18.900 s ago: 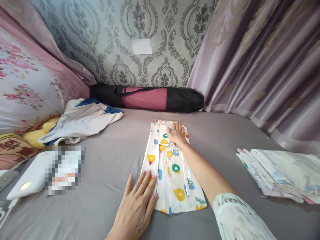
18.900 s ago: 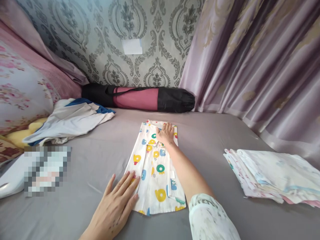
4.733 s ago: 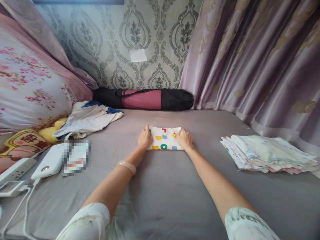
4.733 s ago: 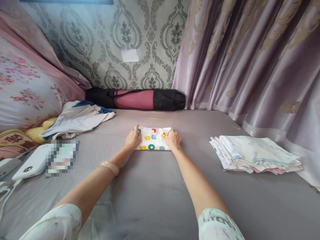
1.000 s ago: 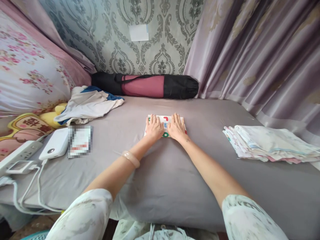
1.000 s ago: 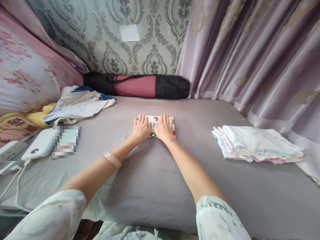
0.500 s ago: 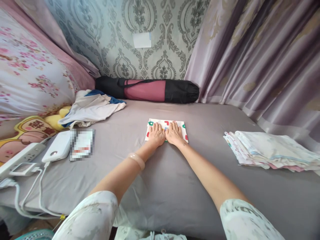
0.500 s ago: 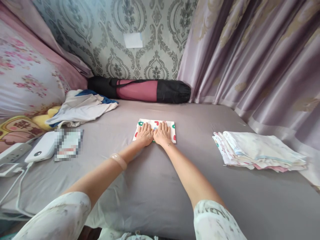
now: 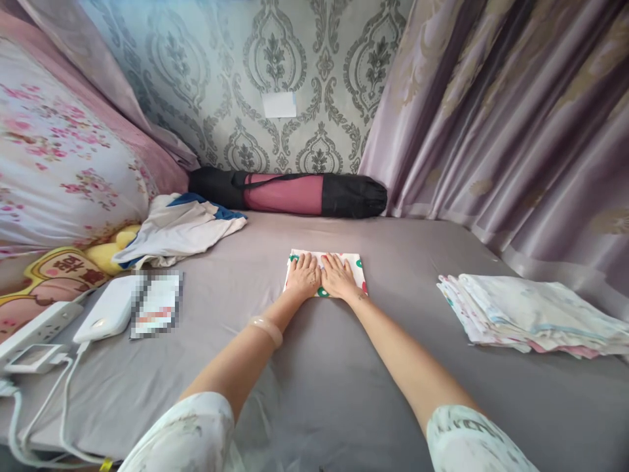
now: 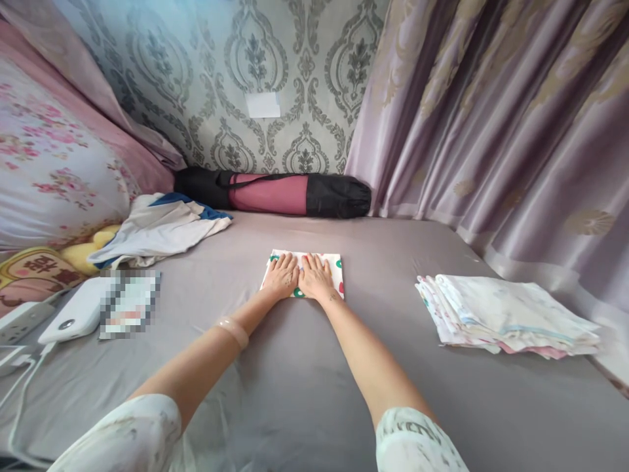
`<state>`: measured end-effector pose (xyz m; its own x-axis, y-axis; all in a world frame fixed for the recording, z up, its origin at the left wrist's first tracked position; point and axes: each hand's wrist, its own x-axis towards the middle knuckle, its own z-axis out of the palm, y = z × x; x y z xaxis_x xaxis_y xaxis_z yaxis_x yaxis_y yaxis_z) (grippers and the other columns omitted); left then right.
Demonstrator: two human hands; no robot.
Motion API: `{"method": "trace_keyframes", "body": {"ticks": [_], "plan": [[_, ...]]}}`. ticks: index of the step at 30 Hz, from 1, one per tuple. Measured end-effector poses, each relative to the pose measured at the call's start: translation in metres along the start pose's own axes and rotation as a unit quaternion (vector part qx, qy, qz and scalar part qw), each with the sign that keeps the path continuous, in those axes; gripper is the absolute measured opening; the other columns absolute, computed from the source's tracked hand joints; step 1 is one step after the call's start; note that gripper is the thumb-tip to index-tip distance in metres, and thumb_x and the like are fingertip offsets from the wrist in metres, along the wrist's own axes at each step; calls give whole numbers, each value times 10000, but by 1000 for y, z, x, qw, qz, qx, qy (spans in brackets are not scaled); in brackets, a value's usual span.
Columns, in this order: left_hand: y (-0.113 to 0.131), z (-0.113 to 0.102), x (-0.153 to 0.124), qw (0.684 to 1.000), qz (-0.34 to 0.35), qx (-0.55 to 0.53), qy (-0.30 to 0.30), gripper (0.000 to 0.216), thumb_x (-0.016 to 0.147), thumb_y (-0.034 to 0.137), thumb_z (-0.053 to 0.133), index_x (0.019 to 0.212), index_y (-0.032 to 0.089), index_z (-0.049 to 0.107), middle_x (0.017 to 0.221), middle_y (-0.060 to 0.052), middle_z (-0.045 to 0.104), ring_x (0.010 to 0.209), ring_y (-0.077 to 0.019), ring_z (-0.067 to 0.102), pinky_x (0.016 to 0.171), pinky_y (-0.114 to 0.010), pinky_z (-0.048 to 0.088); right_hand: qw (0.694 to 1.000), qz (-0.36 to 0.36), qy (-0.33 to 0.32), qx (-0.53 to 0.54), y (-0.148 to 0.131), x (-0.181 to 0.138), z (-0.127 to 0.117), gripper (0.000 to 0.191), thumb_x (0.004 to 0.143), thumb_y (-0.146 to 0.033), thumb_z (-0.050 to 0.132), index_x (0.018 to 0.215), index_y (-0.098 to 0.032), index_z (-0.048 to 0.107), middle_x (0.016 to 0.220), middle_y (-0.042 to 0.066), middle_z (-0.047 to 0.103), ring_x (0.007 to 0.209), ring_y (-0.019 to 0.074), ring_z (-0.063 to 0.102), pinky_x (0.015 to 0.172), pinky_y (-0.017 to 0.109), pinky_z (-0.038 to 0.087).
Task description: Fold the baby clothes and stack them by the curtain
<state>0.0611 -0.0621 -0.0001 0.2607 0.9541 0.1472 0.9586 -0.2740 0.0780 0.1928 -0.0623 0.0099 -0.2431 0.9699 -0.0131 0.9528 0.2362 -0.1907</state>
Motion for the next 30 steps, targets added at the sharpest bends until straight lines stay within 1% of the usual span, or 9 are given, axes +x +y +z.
{"method": "trace_keyframes", "body": {"ticks": [2, 5, 8, 10, 15, 20, 24, 26, 30], "plan": [[-1, -4, 4, 1000, 8, -5, 2, 471, 977, 311, 262, 1371, 135, 450, 1480, -131, 390, 1373, -276, 318, 1111, -457, 249, 1000, -4, -18, 10, 2, 2, -4, 568, 963, -342, 215, 1496, -153, 266, 1576, 67, 192, 1439, 221, 149, 1153, 458, 66], [-1, -10, 10, 1000, 7, -12, 10, 427, 979, 329, 272, 1264, 163, 543, 1388, -126, 495, 1316, -266, 396, 1091, -457, 280, 1000, -8, 6, 4, 3, 2, -7, 557, 963, -347, 224, 1484, -161, 296, 1578, 84, 183, 1444, 230, 125, 1147, 479, 58], [1, -11, 12, 1000, 10, -4, 14, 448, 982, 323, 265, 1343, 167, 479, 1438, -120, 446, 1367, -279, 327, 1114, -478, 230, 999, -5, 31, -9, 4, 0, -4, 554, 965, -324, 208, 1487, -157, 293, 1570, 90, 213, 1441, 235, 143, 1147, 479, 54], [3, -9, 11, 1000, 12, 0, 0, 475, 985, 317, 251, 1409, 174, 408, 1486, -108, 389, 1393, -282, 286, 1122, -475, 214, 999, -7, 32, -11, 4, 0, -1, 556, 968, -323, 191, 1487, -154, 296, 1561, 89, 241, 1430, 242, 181, 1146, 482, 71], [4, -5, 11, 1000, -2, -3, -17, 502, 987, 328, 206, 1438, 192, 378, 1510, -87, 358, 1405, -277, 270, 1130, -473, 204, 1000, -2, 26, -14, 5, 1, 1, 555, 967, -328, 200, 1488, -166, 298, 1566, 76, 228, 1430, 241, 179, 1145, 473, 67], [6, -5, 11, 998, -67, -7, -9, 553, 970, 411, 243, 1456, 173, 359, 1529, -146, 299, 1412, -342, 230, 1127, -523, 178, 996, 71, 58, -5, 2, 1, 2, 638, 954, -416, 232, 1480, -58, 270, 1562, 153, 201, 1443, 259, 114, 1140, 489, 57], [7, -4, 11, 996, -82, -13, -6, 559, 962, 435, 252, 1456, 197, 364, 1530, -151, 294, 1409, -364, 228, 1123, -532, 171, 996, 76, 37, -2, 2, 1, 2, 653, 950, -420, 227, 1482, -44, 255, 1564, 148, 193, 1445, 246, 95, 1142, 472, 48], [7, -3, 11, 996, -88, -14, -4, 588, 959, 451, 245, 1458, 159, 356, 1524, -176, 296, 1408, -367, 227, 1124, -526, 170, 995, 97, 36, 2, 2, 1, 2, 672, 953, -441, 200, 1485, -33, 242, 1568, 160, 169, 1446, 260, 81, 1140, 476, 39], [9, 2, 13, 993, -117, 1, 10, 687, 944, 515, 248, 1458, 67, 323, 1495, -252, 304, 1394, -383, 245, 1116, -522, 182, 985, 163, 62, 0, -1, 3, 3, 727, 951, -478, 170, 1471, 25, 245, 1556, 211, 168, 1438, 308, 84, 1134, 484, 26]]}}
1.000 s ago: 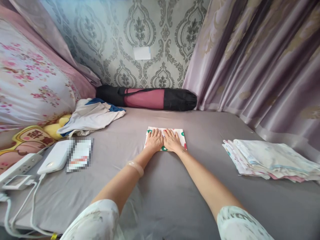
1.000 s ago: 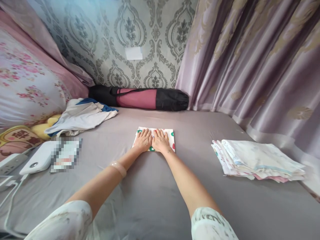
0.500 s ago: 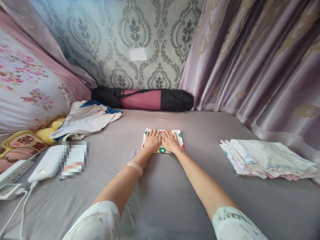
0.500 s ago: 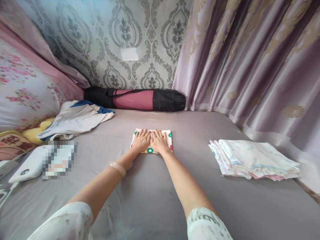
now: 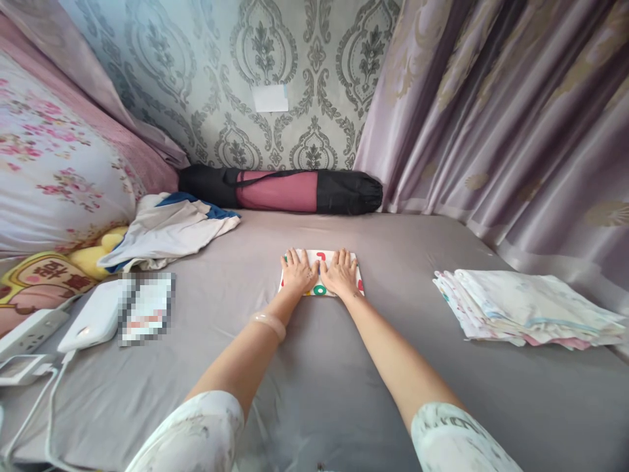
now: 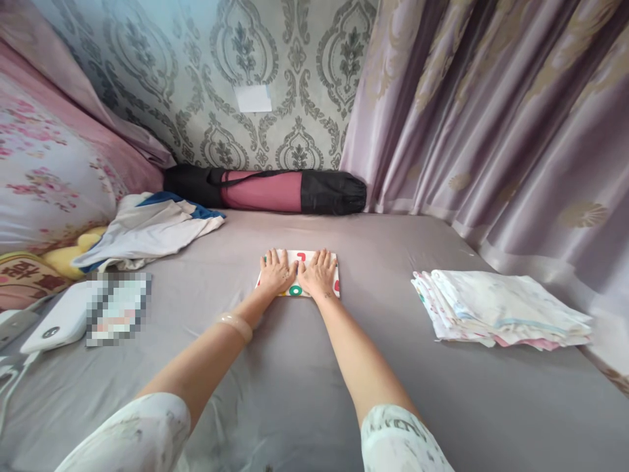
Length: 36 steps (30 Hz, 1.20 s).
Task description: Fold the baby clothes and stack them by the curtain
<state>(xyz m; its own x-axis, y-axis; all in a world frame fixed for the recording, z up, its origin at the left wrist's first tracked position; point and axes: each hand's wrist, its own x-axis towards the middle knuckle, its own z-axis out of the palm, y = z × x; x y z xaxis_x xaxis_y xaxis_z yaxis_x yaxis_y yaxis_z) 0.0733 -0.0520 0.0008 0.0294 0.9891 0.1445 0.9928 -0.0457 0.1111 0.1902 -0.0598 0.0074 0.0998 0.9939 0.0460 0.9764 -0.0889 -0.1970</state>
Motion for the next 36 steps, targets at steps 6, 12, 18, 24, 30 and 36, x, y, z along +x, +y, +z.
{"method": "trace_keyframes", "body": {"ticks": [6, 12, 18, 24, 30, 36], "plan": [[-5, 1, 3, 1000, 4, 2, -12, 709, 933, 551, 244, 1451, 74, 325, 1486, -248, 325, 1387, -373, 266, 1102, -514, 209, 999, -5, -35, 1, 6, 5, -5, 753, 946, -525, 174, 1474, 7, 251, 1550, 203, 198, 1432, 310, 127, 1137, 475, 71], [-33, 0, 6, 994, 93, -21, -46, 744, 933, 590, 177, 1464, 78, 273, 1525, -208, 271, 1416, -314, 229, 1125, -443, 198, 988, -131, -77, 2, 45, 10, -9, 645, 973, -464, 137, 1508, -112, 219, 1579, 106, 165, 1447, 201, 116, 1161, 378, 57], [-28, -11, 3, 994, 87, 2, -62, 726, 946, 560, 178, 1462, 58, 273, 1527, -235, 242, 1425, -339, 192, 1127, -517, 147, 988, -141, -59, -13, 47, 4, -14, 620, 977, -438, 175, 1499, -110, 247, 1570, 124, 194, 1444, 221, 136, 1161, 403, 63], [-1, -17, -25, 993, 114, 7, -26, 608, 981, 410, 161, 1459, 63, 305, 1531, -201, 264, 1434, -328, 165, 1143, -525, 105, 985, -173, -2, -12, 21, -23, -18, 557, 963, -321, 227, 1497, -165, 269, 1573, 112, 190, 1445, 245, 126, 1151, 465, 58], [0, -7, -33, 993, 114, 4, -40, 568, 983, 383, 181, 1468, 113, 299, 1544, -161, 254, 1438, -307, 169, 1139, -525, 120, 985, -166, -36, -10, 16, -27, -6, 566, 961, -320, 223, 1510, -183, 235, 1578, 77, 189, 1444, 234, 128, 1150, 464, 67], [-2, -19, -24, 991, 128, -1, -39, 521, 979, 400, 220, 1384, 143, 424, 1462, -164, 401, 1366, -318, 310, 1100, -516, 192, 980, -197, -32, -5, 23, -18, -16, 514, 971, -318, 257, 1456, -182, 359, 1532, 92, 312, 1400, 237, 243, 1122, 420, 141]]}}
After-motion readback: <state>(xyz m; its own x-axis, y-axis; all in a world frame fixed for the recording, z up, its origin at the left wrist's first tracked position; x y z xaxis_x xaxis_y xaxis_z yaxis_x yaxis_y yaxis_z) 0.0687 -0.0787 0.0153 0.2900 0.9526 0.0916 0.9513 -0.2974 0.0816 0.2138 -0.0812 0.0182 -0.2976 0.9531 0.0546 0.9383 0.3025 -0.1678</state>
